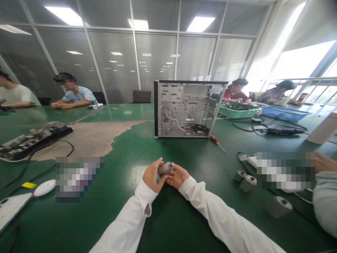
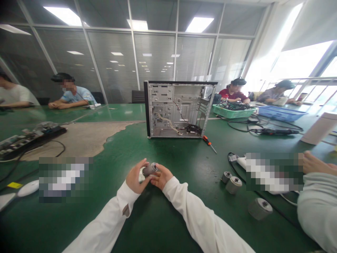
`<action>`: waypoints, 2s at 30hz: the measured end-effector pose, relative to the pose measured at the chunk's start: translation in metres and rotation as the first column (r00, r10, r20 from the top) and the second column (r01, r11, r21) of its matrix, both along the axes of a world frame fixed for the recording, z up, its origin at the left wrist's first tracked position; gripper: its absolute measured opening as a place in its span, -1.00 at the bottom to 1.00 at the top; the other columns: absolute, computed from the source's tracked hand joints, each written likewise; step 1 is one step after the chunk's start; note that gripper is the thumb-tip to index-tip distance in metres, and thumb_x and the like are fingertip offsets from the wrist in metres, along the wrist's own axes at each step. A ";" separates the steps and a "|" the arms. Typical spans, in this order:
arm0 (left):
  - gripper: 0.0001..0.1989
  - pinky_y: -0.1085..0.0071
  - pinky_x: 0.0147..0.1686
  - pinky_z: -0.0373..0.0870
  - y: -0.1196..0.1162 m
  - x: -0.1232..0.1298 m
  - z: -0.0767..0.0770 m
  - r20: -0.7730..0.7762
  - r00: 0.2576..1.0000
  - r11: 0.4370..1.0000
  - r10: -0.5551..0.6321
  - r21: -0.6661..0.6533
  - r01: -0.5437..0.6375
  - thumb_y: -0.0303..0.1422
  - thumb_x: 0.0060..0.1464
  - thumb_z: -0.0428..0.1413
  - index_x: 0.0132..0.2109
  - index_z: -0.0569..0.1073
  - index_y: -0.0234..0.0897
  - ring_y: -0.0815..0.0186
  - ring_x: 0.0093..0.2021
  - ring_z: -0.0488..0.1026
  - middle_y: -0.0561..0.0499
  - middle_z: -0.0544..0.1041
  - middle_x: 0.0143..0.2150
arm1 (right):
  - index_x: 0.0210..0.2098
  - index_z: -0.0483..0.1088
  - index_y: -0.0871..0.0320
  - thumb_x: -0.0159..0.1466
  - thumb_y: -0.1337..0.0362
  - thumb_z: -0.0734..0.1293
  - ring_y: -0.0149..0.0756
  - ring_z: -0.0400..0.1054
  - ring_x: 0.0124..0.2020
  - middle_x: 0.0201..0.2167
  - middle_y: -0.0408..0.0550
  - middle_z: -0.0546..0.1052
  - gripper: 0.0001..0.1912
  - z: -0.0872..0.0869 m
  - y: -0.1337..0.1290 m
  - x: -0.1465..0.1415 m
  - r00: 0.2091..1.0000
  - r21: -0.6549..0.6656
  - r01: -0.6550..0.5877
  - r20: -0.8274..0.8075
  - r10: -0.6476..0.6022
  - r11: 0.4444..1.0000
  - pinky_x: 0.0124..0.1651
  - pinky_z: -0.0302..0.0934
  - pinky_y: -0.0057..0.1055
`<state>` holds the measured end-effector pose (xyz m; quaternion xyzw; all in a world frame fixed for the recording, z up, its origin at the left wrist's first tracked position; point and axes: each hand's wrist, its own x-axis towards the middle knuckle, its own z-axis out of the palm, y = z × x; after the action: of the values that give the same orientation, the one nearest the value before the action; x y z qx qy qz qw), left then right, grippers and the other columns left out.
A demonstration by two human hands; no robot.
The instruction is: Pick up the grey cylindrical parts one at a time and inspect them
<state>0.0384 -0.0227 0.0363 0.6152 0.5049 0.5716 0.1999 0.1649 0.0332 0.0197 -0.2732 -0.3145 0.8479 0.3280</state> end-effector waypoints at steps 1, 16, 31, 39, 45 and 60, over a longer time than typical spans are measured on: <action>-0.46 0.23 -0.01 0.05 0.000 -0.001 0.001 -0.029 0.999 1.000 -0.020 0.002 0.021 -0.39 -0.32 0.17 -0.06 0.30 -0.26 0.11 -0.08 0.27 -0.14 0.38 -0.12 | -0.29 0.22 0.18 0.07 0.07 0.17 -0.34 0.36 -0.46 -0.49 -0.08 0.41 -0.68 0.003 -0.001 0.001 0.999 -0.034 -0.031 -0.017 0.030 0.999 -0.43 0.18 -0.43; -0.44 0.23 -0.02 0.07 -0.003 0.001 0.006 -0.006 0.999 0.998 -0.054 0.028 0.054 -0.40 -0.33 0.18 -0.07 0.27 -0.31 0.11 -0.04 0.24 -0.17 0.35 -0.11 | -0.01 0.07 0.15 0.13 0.01 -0.02 -0.25 0.35 -0.35 -0.31 0.04 0.45 -0.49 0.007 0.002 0.010 0.983 0.084 -0.053 -0.169 0.067 0.995 -0.32 0.14 -0.31; -0.49 0.23 -0.02 0.07 0.000 0.005 -0.006 -0.075 0.997 0.992 -0.010 0.121 0.019 -0.39 -0.21 0.09 -0.02 0.23 -0.32 0.13 -0.05 0.23 -0.19 0.31 -0.07 | -0.15 0.19 0.23 0.15 0.12 -0.01 -0.28 0.35 -0.33 -0.36 0.06 0.46 -0.59 0.004 0.003 0.012 0.961 -0.019 -0.013 -0.276 0.007 1.000 -0.27 0.15 -0.35; -0.54 0.19 -0.05 0.14 0.001 -0.007 -0.005 -0.338 0.941 0.977 -0.019 0.194 0.090 -0.40 -0.17 0.08 -0.04 0.25 -0.30 0.14 -0.04 0.24 -0.17 0.34 -0.07 | -0.16 0.24 0.16 0.10 0.13 0.15 -0.32 0.35 -0.37 -0.40 -0.04 0.46 -0.65 0.005 -0.002 0.007 0.967 0.078 -0.022 -0.252 0.041 0.997 -0.30 0.18 -0.36; -0.56 0.24 -0.14 0.25 0.005 -0.011 -0.008 -0.583 0.804 0.920 0.119 0.369 0.132 -0.45 -0.09 0.03 0.00 0.17 -0.30 0.22 -0.08 0.27 -0.16 0.35 -0.11 | -0.22 0.30 0.12 -0.07 0.29 0.36 -0.35 0.32 -0.36 -0.37 -0.10 0.42 -0.61 -0.005 -0.004 -0.001 0.971 0.258 0.070 -0.240 -0.007 0.964 -0.35 0.21 -0.42; -0.51 0.43 -0.40 0.38 0.019 -0.009 -0.024 0.497 0.867 0.985 -0.019 -0.142 0.103 -0.29 -0.29 0.17 -0.15 0.25 -0.30 0.34 -0.41 0.43 -0.04 0.45 -0.36 | -0.32 0.32 0.14 -0.03 -0.02 0.26 -0.36 0.30 -0.42 -0.45 -0.08 0.40 -0.60 -0.016 0.008 -0.003 0.992 0.307 0.123 -0.009 -0.127 0.944 -0.43 0.19 -0.44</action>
<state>0.0298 -0.0038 0.0127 0.4457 0.4625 0.6598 0.3901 0.1618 0.0409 0.0038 -0.2427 -0.4260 0.7648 0.4179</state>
